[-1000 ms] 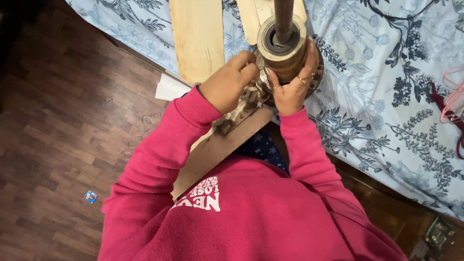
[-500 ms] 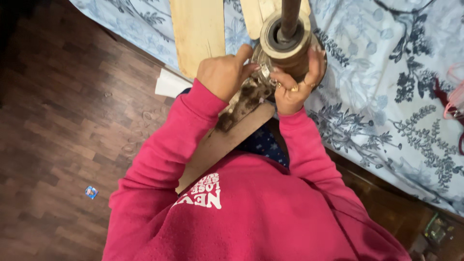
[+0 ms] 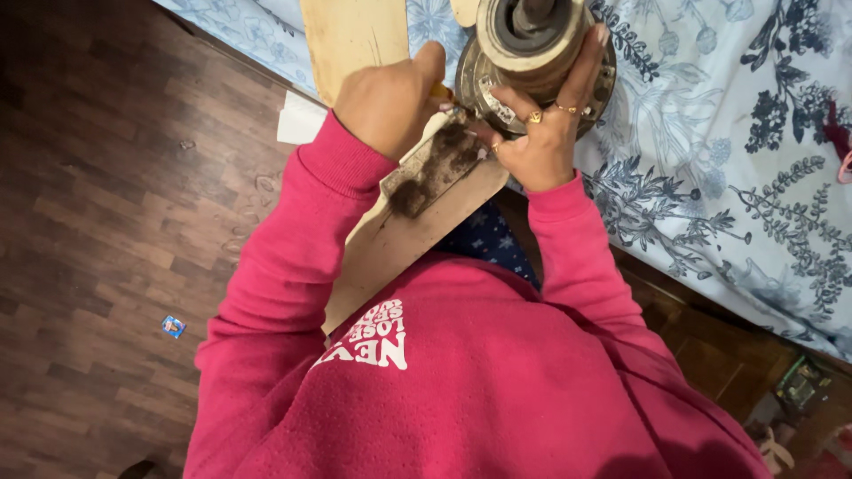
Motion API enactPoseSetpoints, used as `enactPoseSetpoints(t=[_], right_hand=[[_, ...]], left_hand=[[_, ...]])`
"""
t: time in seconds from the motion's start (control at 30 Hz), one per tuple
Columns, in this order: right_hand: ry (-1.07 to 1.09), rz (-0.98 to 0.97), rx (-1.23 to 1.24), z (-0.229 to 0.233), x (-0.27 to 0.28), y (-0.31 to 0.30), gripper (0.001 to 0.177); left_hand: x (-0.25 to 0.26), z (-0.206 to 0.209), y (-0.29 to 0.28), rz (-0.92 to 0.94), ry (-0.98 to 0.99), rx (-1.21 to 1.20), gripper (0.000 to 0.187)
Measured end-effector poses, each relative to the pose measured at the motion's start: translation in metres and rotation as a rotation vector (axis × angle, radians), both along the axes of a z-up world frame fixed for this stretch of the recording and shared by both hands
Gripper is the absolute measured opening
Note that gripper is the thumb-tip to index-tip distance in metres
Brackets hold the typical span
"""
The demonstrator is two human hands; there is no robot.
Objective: The person uses a screwdriver to loosen and remove screws from the blade mounting points of a ceiling fan. They detach one blade, then continue unscrewing and removing additional blades from the fan hub.
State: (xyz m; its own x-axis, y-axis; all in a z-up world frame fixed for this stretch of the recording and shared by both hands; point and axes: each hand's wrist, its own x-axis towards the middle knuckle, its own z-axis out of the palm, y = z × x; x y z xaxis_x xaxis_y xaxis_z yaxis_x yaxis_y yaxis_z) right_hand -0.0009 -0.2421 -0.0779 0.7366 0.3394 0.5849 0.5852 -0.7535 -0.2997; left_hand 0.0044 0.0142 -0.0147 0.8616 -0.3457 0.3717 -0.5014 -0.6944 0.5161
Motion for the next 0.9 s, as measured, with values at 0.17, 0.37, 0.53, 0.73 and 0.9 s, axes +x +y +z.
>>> enactPoseSetpoints(t=[0.17, 0.37, 0.53, 0.73, 0.9], right_hand=[[0.026, -0.030, -0.021, -0.005, -0.003, -0.001, 0.041], [0.007, -0.081, -0.085, -0.008, -0.009, 0.003, 0.046], [-0.038, -0.146, -0.095, -0.012, -0.012, 0.017, 0.052], [-0.026, -0.184, -0.100, -0.014, -0.012, 0.018, 0.052], [-0.088, -0.217, -0.101, -0.019, -0.009, 0.024, 0.063]], left_hand=[[-0.001, 0.006, -0.002, 0.063, -0.078, 0.130, 0.031], [-0.004, 0.006, -0.004, 0.091, -0.066, 0.117, 0.030], [-0.006, 0.002, -0.010, 0.151, -0.071, 0.110, 0.033], [-0.008, 0.003, -0.018, 0.253, -0.028, 0.180, 0.048], [-0.009, 0.009, -0.018, -0.026, -0.156, -0.039, 0.036]])
